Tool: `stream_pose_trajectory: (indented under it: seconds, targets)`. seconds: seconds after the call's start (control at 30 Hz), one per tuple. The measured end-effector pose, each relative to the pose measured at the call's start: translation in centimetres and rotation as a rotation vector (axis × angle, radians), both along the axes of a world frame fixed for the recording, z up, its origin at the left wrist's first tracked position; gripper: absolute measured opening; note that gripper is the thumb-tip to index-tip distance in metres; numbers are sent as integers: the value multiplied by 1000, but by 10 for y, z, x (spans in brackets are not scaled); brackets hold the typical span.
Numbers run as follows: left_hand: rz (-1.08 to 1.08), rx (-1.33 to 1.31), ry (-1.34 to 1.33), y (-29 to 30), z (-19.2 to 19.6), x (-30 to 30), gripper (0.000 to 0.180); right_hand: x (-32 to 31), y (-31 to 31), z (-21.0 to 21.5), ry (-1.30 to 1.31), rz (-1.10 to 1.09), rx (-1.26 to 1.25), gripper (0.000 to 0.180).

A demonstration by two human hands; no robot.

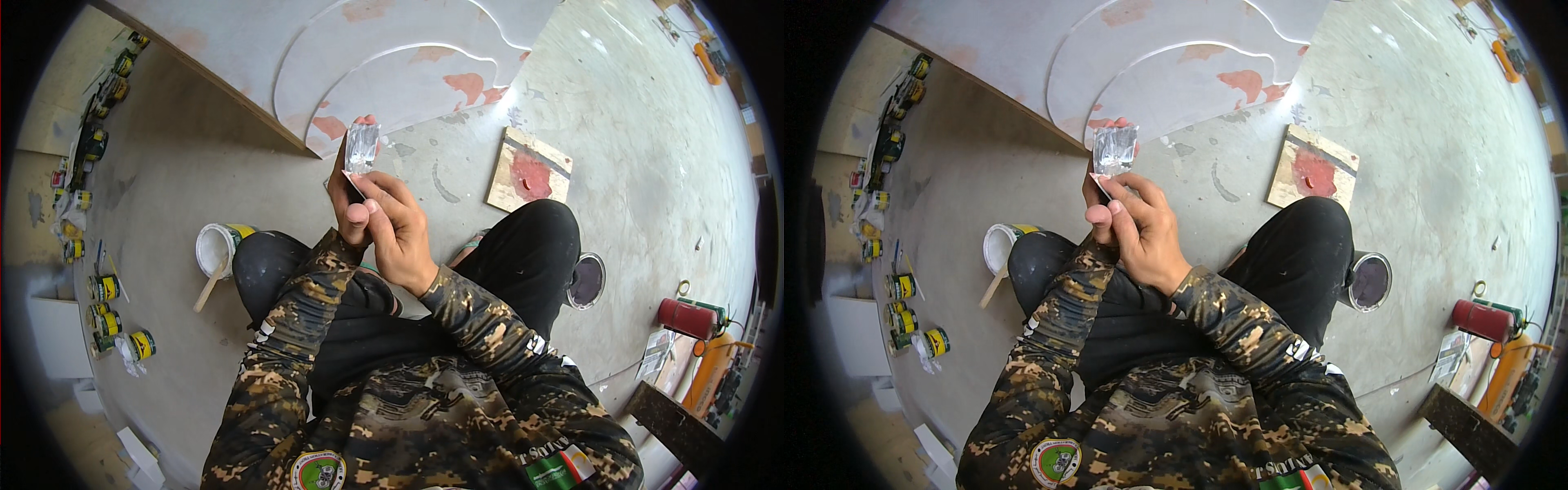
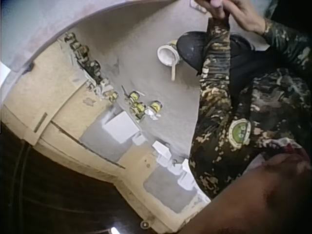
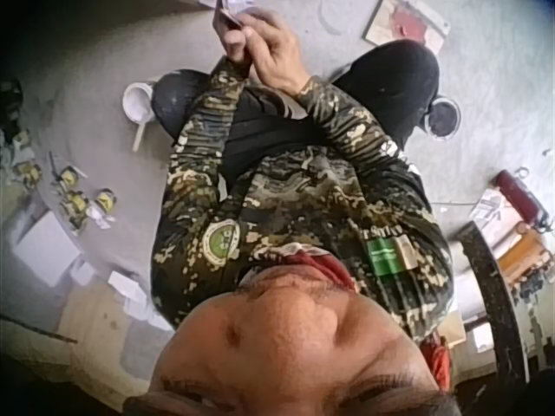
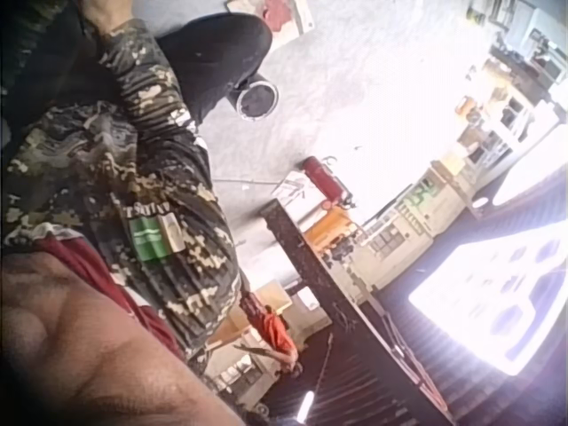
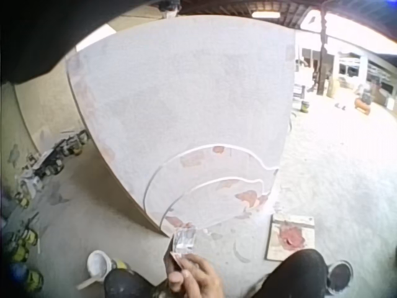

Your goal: Applying red wood filler to a white curved surface using metal spatulas.

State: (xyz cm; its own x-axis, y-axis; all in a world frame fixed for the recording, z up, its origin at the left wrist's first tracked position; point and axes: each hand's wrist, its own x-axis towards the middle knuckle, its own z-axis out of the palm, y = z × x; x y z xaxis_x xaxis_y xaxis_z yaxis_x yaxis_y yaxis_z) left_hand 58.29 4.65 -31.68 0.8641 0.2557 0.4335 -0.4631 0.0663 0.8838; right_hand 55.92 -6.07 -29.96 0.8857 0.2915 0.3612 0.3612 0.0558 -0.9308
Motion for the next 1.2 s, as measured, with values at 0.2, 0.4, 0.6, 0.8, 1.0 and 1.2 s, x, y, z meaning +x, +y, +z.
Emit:
stream_pose_trajectory:
  seconds: [0.2, 0.4, 0.6, 0.8, 1.0, 1.2]
  targets:
    - [11, 54, -12, 1, -11, 2, 132, 3, 0, 7, 261, -3, 186, 32]
    - [-245, -548, 54, 7, 6, 5, 124, 7, -13, 9, -201, -8, -264, 36]
    - [-253, -565, 37, 3, 13, 2, 122, 4, -7, -1, -339, -150, -372, 36]
    - [-243, -410, 4, -2, 4, 3, 121, 0, -4, -8, -127, -119, -204, 32]
    - [-154, -163, 19, 1, -5, 2, 121, -3, 0, 0, 138, -74, -20, 31]
    - [-67, 51, 29, 2, -9, 2, 123, 5, 1, -4, 332, -47, 74, 32]
